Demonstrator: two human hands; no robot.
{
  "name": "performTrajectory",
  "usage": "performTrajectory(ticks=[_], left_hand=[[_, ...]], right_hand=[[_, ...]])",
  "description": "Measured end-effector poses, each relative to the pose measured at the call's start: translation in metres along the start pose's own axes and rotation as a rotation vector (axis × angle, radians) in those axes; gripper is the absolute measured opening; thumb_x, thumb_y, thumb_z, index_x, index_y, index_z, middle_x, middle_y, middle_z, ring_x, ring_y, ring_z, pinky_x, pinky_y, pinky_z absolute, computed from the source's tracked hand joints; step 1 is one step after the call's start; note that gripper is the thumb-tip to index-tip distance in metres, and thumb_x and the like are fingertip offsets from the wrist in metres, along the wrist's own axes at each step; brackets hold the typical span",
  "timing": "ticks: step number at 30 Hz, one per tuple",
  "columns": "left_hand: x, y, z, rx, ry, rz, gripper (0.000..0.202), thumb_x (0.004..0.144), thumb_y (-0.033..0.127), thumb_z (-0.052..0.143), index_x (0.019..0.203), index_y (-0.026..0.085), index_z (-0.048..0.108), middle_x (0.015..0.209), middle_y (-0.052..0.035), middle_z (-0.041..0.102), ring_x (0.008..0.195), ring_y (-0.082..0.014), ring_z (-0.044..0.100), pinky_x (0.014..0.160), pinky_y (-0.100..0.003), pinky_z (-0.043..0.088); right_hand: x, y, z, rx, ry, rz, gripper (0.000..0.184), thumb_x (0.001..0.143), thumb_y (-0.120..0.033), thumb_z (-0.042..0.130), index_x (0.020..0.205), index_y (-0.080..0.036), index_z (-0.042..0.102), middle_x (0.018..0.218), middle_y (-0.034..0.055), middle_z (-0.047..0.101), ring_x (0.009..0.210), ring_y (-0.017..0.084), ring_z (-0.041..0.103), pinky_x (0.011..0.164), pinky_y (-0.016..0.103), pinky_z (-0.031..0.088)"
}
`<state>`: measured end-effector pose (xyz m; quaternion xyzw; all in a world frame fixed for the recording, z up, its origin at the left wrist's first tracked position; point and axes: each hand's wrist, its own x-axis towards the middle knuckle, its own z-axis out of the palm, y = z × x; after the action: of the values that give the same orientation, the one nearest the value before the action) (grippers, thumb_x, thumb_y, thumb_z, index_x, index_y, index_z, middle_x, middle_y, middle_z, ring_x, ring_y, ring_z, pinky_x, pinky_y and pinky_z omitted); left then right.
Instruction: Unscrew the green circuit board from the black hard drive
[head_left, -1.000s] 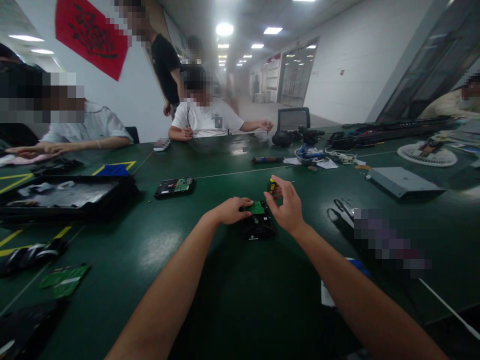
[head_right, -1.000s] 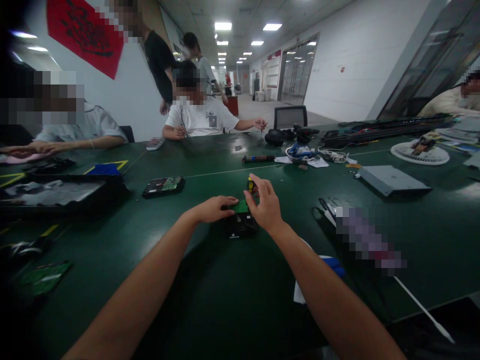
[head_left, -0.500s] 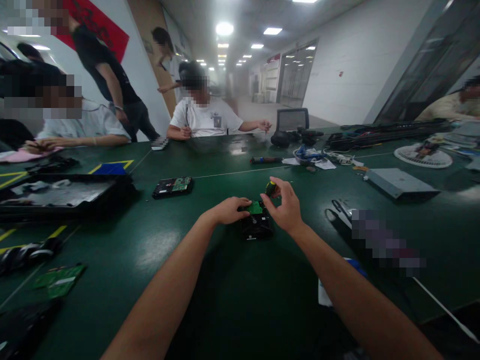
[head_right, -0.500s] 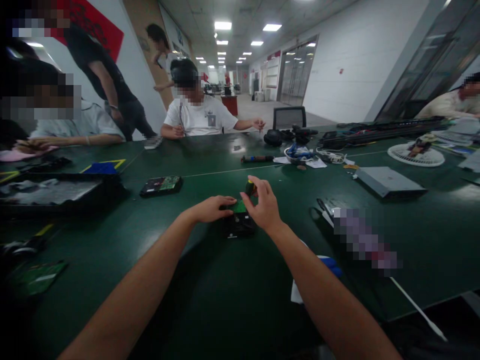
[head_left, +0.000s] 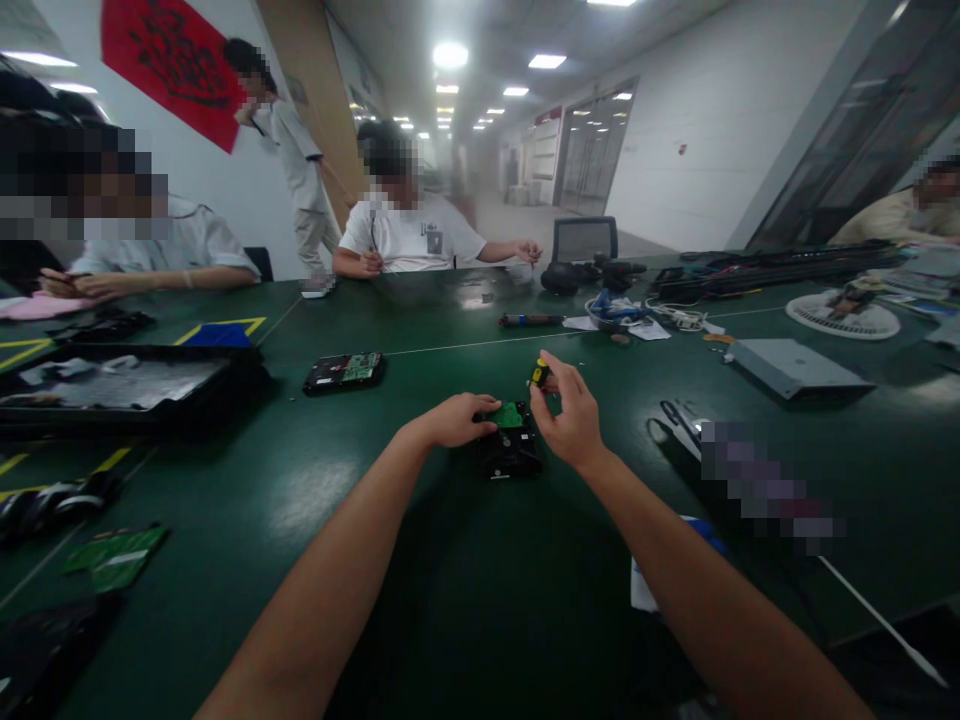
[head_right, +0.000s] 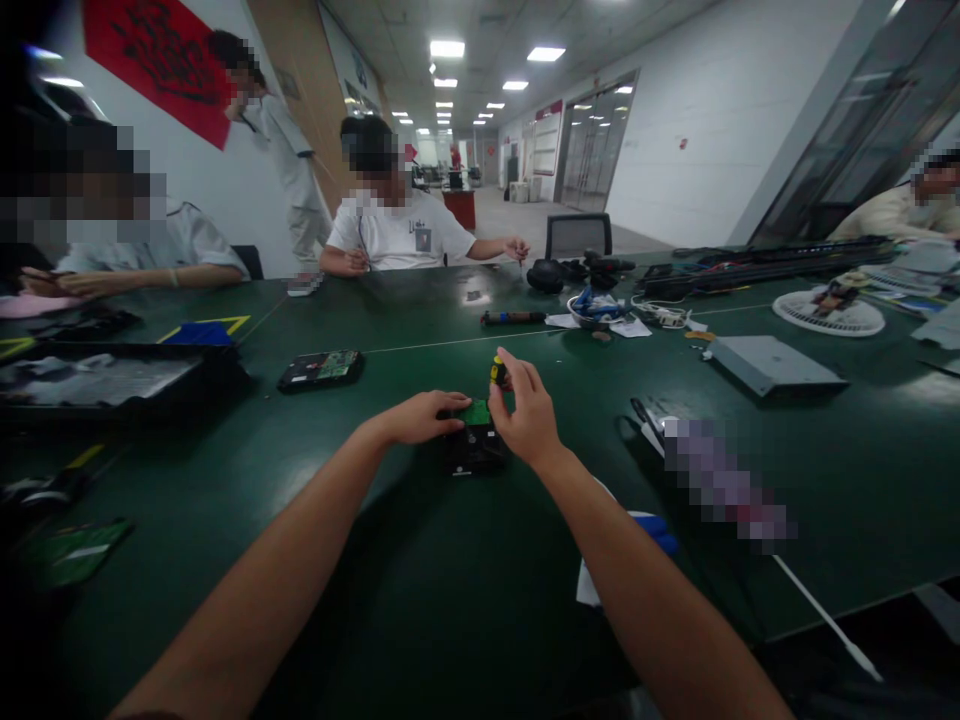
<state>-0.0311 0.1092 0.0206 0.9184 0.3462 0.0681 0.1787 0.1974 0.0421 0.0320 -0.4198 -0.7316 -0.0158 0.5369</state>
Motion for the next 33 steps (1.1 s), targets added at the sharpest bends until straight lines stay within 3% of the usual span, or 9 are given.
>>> performTrajectory(ticks=[6,12,18,24,30,33], left_hand=[[-0.0006,0.0014,-0.0010,-0.012,0.002,0.006,0.053,0.093,0.040,0.057,0.143,0.022,0.054,0.152,-0.0055,0.050,0.135,-0.0267,0.053,0.112,-0.035,0.040],[-0.0002,0.0017,0.0003,-0.019,0.004,-0.003,0.053,0.093,0.039,0.057,0.144,0.022,0.053,0.153,-0.0061,0.050,0.135,-0.0263,0.053,0.113,-0.037,0.039],[-0.0013,0.0030,-0.0009,-0.012,-0.005,-0.001,0.054,0.094,0.040,0.055,0.145,0.021,0.052,0.153,-0.0060,0.049,0.134,-0.0266,0.053,0.112,-0.035,0.040],[-0.0026,0.0041,-0.0009,-0.019,0.005,-0.005,0.056,0.094,0.039,0.055,0.146,0.020,0.050,0.154,-0.0071,0.047,0.136,-0.0264,0.051,0.114,-0.037,0.038],[-0.0022,0.0045,-0.0014,-0.022,-0.006,-0.019,0.055,0.094,0.040,0.056,0.145,0.022,0.052,0.155,-0.0059,0.047,0.136,-0.0266,0.052,0.114,-0.036,0.038],[-0.0017,0.0036,-0.0021,-0.023,-0.012,-0.008,0.054,0.094,0.040,0.056,0.144,0.023,0.052,0.154,-0.0056,0.047,0.135,-0.0265,0.052,0.113,-0.036,0.039]], right_hand=[[0.0007,-0.0001,0.0001,-0.002,0.005,-0.016,0.051,0.093,-0.028,0.062,0.142,-0.029,0.048,0.114,0.0087,0.059,0.089,0.021,0.063,0.077,0.040,0.061],[0.0004,-0.0012,-0.0003,0.012,-0.011,-0.015,0.051,0.097,-0.024,0.053,0.146,-0.030,0.043,0.121,0.0090,0.061,0.095,0.022,0.065,0.089,0.045,0.060],[0.0004,-0.0003,-0.0001,-0.017,0.011,0.001,0.048,0.094,-0.029,0.060,0.140,-0.029,0.047,0.116,0.0093,0.059,0.088,0.022,0.064,0.076,0.042,0.062],[-0.0003,0.0016,0.0009,0.004,0.001,0.014,0.051,0.095,-0.025,0.056,0.144,-0.028,0.044,0.121,0.0098,0.061,0.095,0.023,0.066,0.087,0.044,0.061],[0.0005,0.0023,-0.0005,-0.001,0.012,0.003,0.051,0.092,-0.029,0.062,0.141,-0.028,0.046,0.115,0.0090,0.058,0.089,0.021,0.064,0.077,0.040,0.062],[0.0004,0.0011,-0.0015,0.013,-0.009,-0.001,0.051,0.093,-0.028,0.060,0.142,-0.029,0.046,0.116,0.0088,0.058,0.090,0.021,0.064,0.080,0.041,0.062]])
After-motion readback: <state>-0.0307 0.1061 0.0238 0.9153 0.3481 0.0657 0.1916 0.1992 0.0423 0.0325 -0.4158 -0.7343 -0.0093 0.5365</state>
